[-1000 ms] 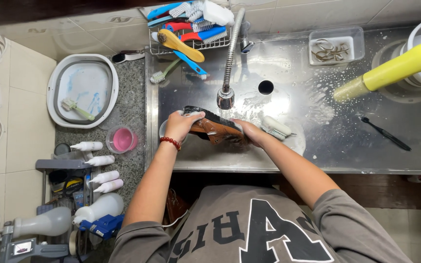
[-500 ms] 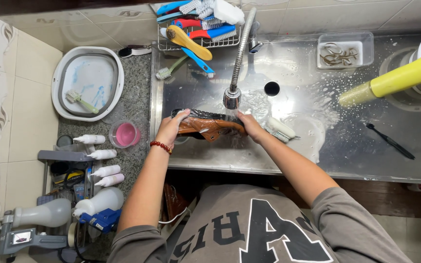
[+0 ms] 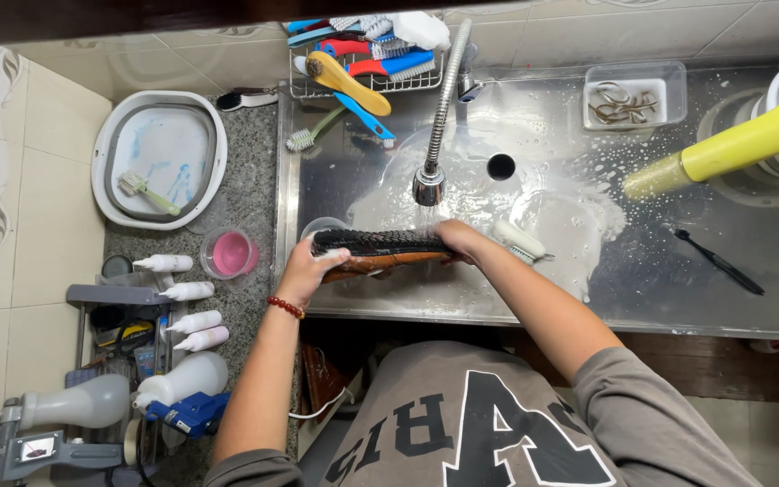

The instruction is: The person scrubs the sole of a brown leather shoe with a brush and soapy water in a sink, rinses it under running water, and then dries the shoe with a purple cloth. The person also briefly handles a shoe insert and a toothbrush.

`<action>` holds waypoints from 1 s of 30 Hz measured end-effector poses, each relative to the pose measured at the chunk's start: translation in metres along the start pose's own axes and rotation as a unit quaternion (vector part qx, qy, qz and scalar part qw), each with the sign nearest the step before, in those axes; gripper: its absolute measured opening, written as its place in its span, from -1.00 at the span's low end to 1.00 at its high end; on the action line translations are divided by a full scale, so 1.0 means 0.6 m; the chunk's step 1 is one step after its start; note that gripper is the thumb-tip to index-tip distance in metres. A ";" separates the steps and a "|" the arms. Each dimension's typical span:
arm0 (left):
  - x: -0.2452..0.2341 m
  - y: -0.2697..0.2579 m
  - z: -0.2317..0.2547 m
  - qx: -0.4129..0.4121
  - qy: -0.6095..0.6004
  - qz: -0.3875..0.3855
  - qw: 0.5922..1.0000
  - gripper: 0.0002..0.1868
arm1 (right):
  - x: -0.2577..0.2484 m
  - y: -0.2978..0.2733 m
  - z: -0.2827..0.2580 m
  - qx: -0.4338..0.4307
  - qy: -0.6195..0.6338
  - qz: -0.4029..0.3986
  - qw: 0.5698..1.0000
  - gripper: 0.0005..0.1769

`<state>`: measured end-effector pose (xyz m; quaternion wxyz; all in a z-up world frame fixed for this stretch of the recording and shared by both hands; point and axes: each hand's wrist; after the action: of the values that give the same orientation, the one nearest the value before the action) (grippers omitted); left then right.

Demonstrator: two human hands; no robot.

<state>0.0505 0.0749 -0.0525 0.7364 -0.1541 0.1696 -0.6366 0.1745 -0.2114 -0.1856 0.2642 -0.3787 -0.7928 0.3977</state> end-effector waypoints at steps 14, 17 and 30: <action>0.027 -0.045 0.024 0.121 0.150 -0.030 0.981 -0.23 | 0.019 0.014 0.001 -0.204 -0.115 0.175 0.956 -0.62; 0.026 -0.072 0.076 0.131 0.170 -0.019 0.976 -0.23 | 0.067 -0.046 -0.046 -0.181 -0.192 0.173 0.949 -0.52; 0.026 -0.127 0.129 0.187 0.289 0.039 0.938 -0.21 | 0.085 -0.033 -0.032 -0.270 -0.124 0.220 0.929 -0.54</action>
<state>0.0199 0.0495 0.0496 0.6952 0.1841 0.2587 -0.6448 0.1512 -0.1695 -0.1527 -0.0430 -0.5485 -0.7934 0.2605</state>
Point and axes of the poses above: each hand's wrist, its own y-axis towards the middle knuckle, its own x-axis out of the palm, z = x × y, and after that the axes turned 3 degrees about -y, right-handed
